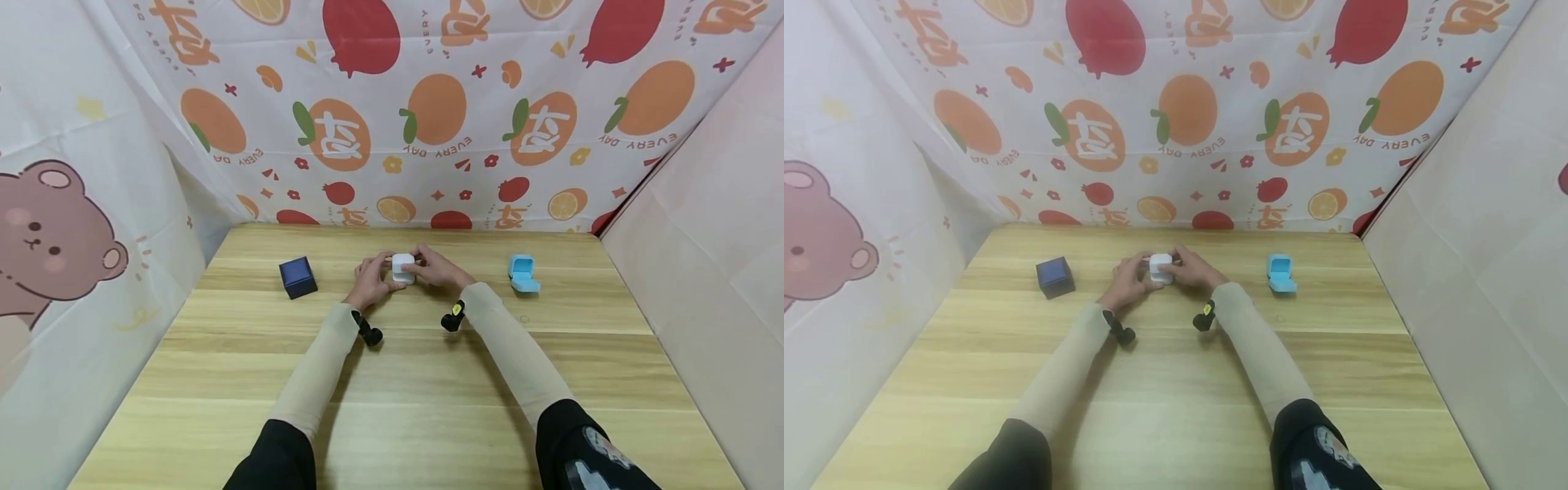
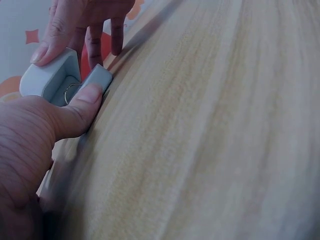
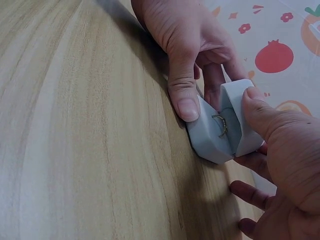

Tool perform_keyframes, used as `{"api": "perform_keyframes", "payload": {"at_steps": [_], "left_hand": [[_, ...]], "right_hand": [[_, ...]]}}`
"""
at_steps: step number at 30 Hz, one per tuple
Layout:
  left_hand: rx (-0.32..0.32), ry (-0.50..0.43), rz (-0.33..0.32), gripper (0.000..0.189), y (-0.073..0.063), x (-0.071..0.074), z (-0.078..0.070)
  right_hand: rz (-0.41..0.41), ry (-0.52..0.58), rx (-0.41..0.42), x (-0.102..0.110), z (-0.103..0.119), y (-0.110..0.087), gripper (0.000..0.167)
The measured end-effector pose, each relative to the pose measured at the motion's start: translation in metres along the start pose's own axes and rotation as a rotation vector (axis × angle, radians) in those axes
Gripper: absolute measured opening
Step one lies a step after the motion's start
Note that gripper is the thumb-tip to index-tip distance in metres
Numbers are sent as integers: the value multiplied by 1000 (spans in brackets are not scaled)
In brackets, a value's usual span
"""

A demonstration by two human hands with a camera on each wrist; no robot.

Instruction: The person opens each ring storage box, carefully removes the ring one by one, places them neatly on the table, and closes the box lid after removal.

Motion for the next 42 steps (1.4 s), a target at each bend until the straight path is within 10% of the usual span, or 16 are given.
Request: {"api": "perform_keyframes", "payload": {"at_steps": [42], "left_hand": [[16,6,5,77,-1,0,0]], "right_hand": [[-37,0,-16,1,-1,1,35]]}}
Point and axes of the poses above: each hand's wrist, its own y-axis towards the middle knuckle, its own x-axis out of the back of the hand, z = x × y, the point moved 7 cm from there along y, towards the middle knuckle, and after that the axes turned 3 degrees about -z, right-handed, at the moved point
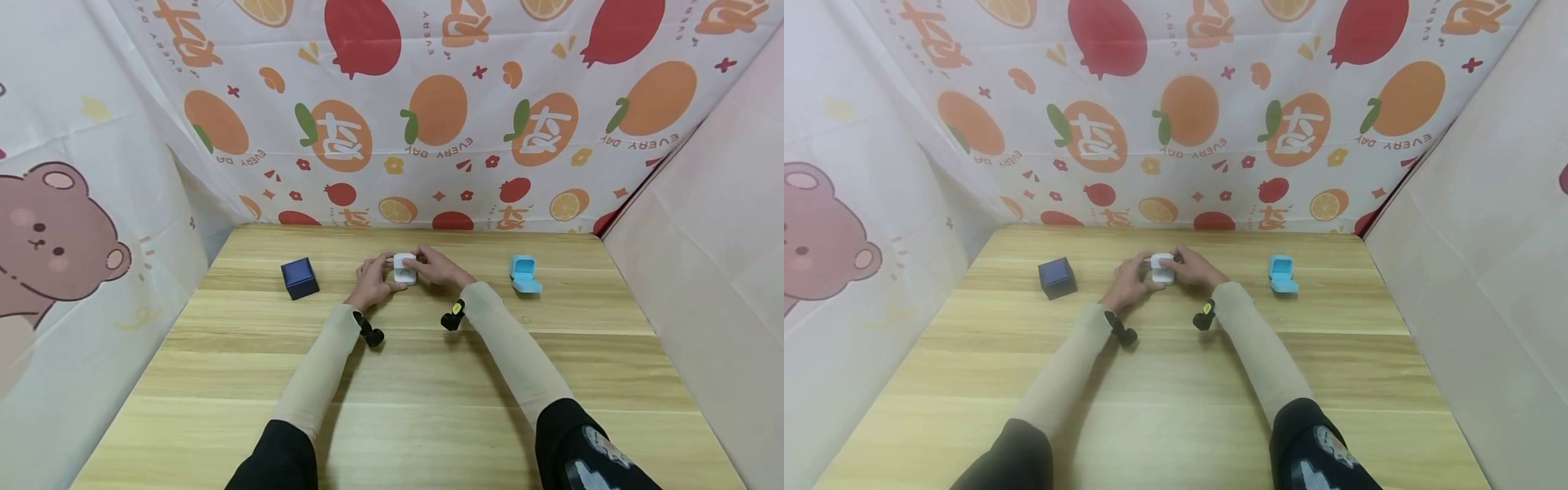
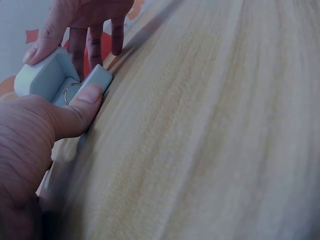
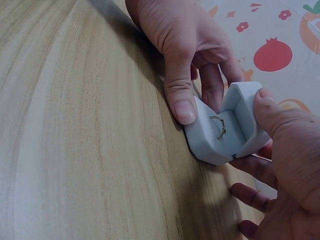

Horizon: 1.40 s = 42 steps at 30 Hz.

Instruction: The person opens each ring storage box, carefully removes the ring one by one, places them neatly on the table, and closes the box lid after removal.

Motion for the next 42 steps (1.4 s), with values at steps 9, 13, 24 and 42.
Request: {"api": "perform_keyframes", "payload": {"at_steps": [9,13,24,42], "left_hand": [[7,1,-8,77,0,0,1],[10,10,-6,78,0,-1,2],[11,34,-21,80,1,1,1],[23,21,-7,80,1,-2,2]], "right_hand": [[3,10,-12,0,0,1,37],[4,13,-17,0,-1,1,37],[1,24,-15,0,2,2,37],[-8,13,-15,0,-2,4,38]]}}
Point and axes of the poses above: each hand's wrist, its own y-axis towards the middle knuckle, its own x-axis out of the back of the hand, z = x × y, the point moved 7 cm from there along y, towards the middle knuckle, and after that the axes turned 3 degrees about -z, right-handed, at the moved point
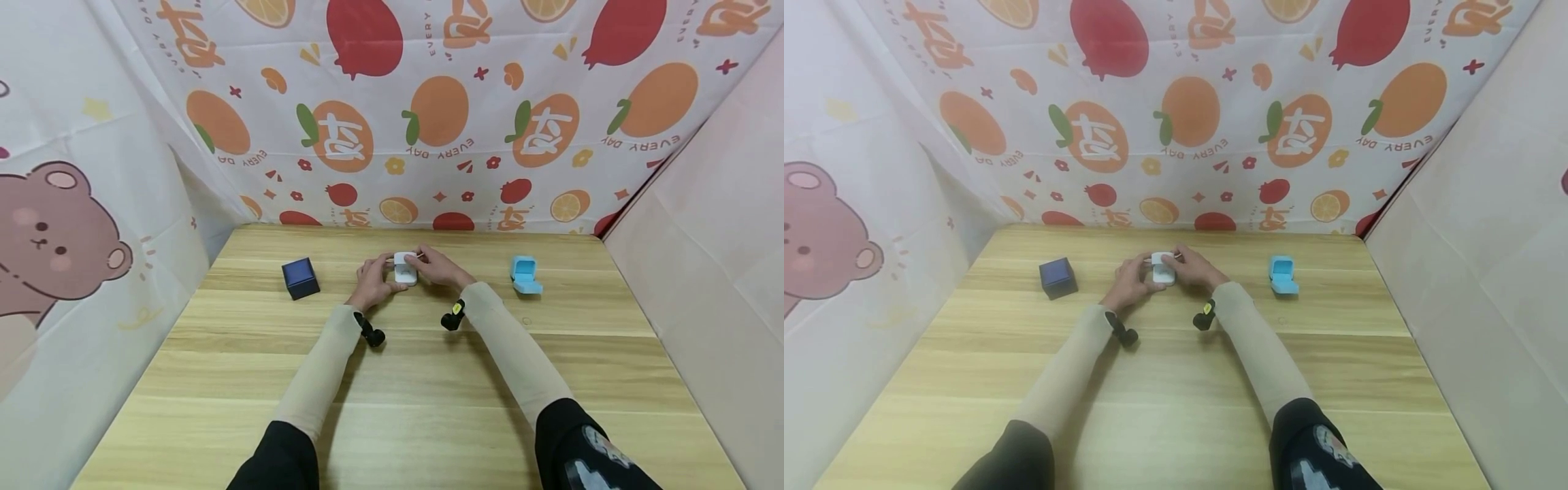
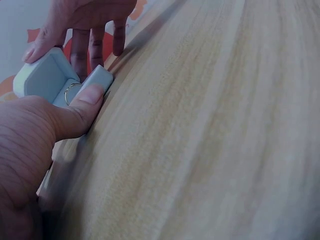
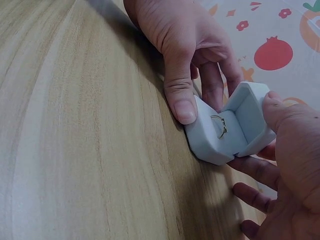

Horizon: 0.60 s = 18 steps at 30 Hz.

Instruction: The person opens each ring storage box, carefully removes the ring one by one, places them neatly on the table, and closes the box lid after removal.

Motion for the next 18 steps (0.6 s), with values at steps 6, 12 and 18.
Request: {"api": "perform_keyframes", "payload": {"at_steps": [6,12,18], "left_hand": [[-4,15,-8,80,0,0,-1],[5,17,-2,83,-2,0,-1],[11,20,2,85,-2,0,0]], "right_hand": [[7,0,-8,1,0,-1,39],[8,-1,-24,0,-2,-2,40],[8,-2,-29,1,-2,-2,42]]}}
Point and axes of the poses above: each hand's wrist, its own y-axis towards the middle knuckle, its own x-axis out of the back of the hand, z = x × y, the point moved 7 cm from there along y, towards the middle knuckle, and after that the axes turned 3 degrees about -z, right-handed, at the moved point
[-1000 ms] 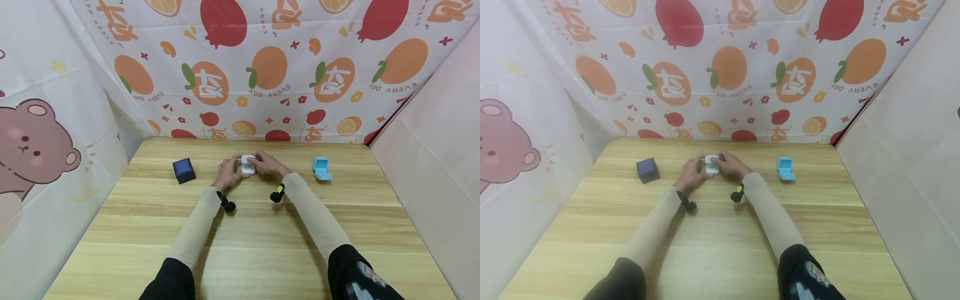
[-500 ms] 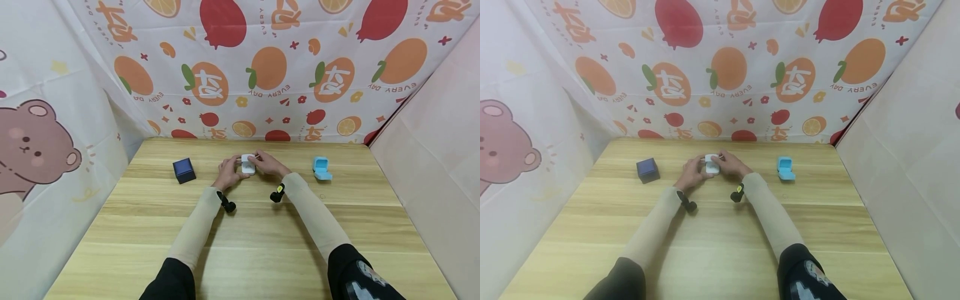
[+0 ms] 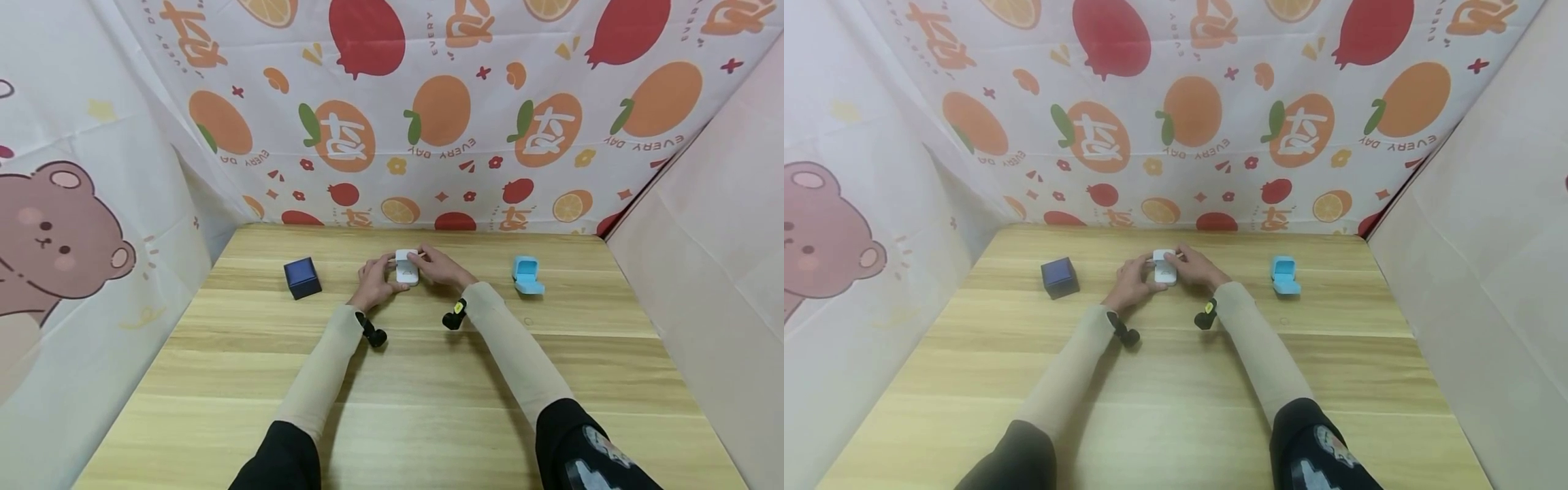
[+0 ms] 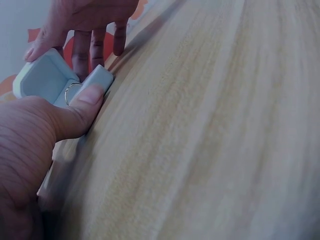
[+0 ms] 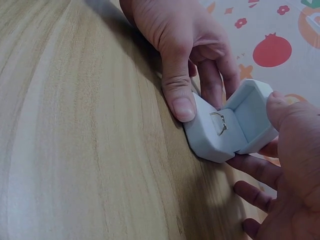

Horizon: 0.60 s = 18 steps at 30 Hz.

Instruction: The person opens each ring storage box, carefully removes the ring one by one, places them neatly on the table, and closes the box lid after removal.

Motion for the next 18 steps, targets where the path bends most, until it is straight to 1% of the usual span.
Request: {"api": "perform_keyframes", "payload": {"at_steps": [6,18], "left_hand": [[-12,5,-9,86,2,0,-1],[11,-57,-29,88,1,2,0]], "right_hand": [[-11,11,0,2,0,1,40],[-13,17,1,2,1,0,40]]}}
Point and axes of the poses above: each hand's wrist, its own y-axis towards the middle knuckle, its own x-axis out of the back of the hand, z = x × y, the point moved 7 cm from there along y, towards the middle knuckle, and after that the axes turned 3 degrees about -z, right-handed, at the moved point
